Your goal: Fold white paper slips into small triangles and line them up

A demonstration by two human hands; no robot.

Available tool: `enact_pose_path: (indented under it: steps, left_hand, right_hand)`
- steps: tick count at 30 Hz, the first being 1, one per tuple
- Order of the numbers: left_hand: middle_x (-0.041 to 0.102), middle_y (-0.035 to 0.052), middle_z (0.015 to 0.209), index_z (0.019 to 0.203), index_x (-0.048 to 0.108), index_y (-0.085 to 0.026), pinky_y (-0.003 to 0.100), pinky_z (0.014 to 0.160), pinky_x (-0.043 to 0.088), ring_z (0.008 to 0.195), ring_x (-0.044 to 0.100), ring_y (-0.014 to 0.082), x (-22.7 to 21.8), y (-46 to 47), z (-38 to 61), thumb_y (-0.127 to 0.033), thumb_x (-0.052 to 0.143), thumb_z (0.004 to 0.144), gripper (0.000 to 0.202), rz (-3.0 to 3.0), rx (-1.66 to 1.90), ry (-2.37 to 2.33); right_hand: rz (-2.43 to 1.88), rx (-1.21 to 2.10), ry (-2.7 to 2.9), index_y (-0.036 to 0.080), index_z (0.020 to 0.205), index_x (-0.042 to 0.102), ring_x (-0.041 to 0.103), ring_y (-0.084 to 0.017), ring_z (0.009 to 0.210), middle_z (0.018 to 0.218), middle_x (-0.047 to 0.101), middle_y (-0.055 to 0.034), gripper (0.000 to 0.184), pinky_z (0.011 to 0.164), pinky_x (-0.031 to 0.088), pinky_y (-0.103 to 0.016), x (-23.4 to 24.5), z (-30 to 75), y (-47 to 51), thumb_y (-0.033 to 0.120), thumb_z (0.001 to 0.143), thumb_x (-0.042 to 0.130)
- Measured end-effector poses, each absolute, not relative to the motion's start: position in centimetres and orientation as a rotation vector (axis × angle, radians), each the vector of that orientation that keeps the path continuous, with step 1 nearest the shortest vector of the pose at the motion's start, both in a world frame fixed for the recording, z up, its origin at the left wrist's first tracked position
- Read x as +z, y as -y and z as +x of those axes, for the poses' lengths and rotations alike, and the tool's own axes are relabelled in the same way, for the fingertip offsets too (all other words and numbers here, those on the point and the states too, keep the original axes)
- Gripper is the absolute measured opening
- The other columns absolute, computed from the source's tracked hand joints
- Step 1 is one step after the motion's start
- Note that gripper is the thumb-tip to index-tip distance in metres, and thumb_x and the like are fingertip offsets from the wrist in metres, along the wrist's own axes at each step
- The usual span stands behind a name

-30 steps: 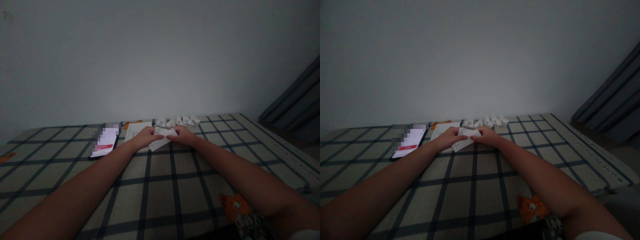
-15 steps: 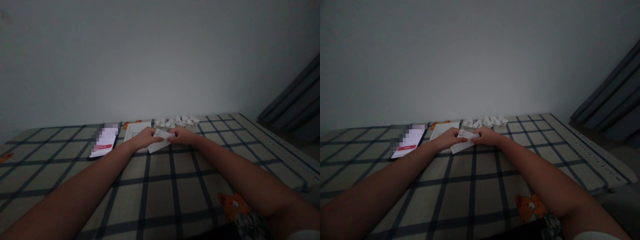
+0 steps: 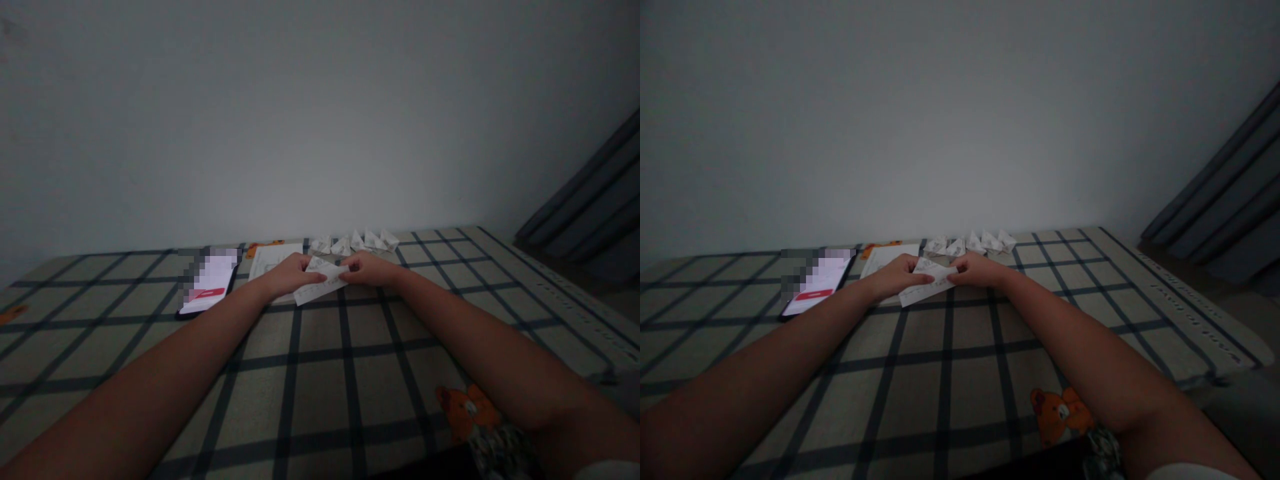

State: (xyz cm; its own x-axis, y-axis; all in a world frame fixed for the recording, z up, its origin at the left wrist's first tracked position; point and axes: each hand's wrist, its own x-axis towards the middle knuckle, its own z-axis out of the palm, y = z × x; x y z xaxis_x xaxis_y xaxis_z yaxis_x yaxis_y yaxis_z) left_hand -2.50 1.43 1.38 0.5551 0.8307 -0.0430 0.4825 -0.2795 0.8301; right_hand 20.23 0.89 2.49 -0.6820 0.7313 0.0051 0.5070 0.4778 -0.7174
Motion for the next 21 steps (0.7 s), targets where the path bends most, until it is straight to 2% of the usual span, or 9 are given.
enact_pose_path:
  steps: [10,15,18,21]
  left_hand:
    - [0.067,0.0067,0.079,0.092,0.066,-0.012,0.025,0.054,0.040,0.063,0.058,0.0158,1.57,-1.40,-2.56,-0.038,0.063,0.070,0.034,1.897,0.515,-1.038]
    - [0.067,0.0061,0.078,0.090,0.067,-0.012,0.024,0.054,0.040,0.062,0.058,0.0152,1.95,-1.26,-2.48,-0.037,0.064,0.069,0.033,1.898,0.509,-1.044]
    - [0.068,0.0070,0.081,0.091,0.067,-0.012,0.025,0.057,0.042,0.065,0.059,0.0162,2.00,-1.22,-2.45,-0.035,0.064,0.069,0.032,1.889,0.507,-1.035]
    - [0.069,0.0077,0.083,0.095,0.067,-0.013,0.026,0.057,0.042,0.065,0.060,0.0166,1.89,-1.18,-2.43,-0.037,0.063,0.069,0.035,1.875,0.503,-1.037]
  right_hand:
    - [-0.990,1.086,2.407,0.013,0.075,0.065,0.046,-0.009,0.058,0.066,0.057,0.0016,0.021,0.055,0.034,-0.020,2.57,20.70,-1.18,0.021,0.071,0.046]
    - [-1.030,1.119,2.364,0.014,0.071,0.065,0.045,-0.010,0.057,0.063,0.056,0.0018,0.021,0.053,0.033,-0.020,2.54,20.81,-1.13,0.018,0.069,0.044]
    - [-1.051,1.200,2.254,0.014,0.069,0.064,0.048,-0.010,0.059,0.064,0.058,0.0011,0.021,0.055,0.035,-0.020,2.17,20.83,-1.19,0.021,0.072,0.045]
    - [-0.973,1.254,2.191,0.016,0.077,0.067,0.052,-0.012,0.065,0.072,0.062,-0.0006,0.021,0.060,0.039,-0.022,1.82,20.82,-1.45,0.023,0.076,0.047]
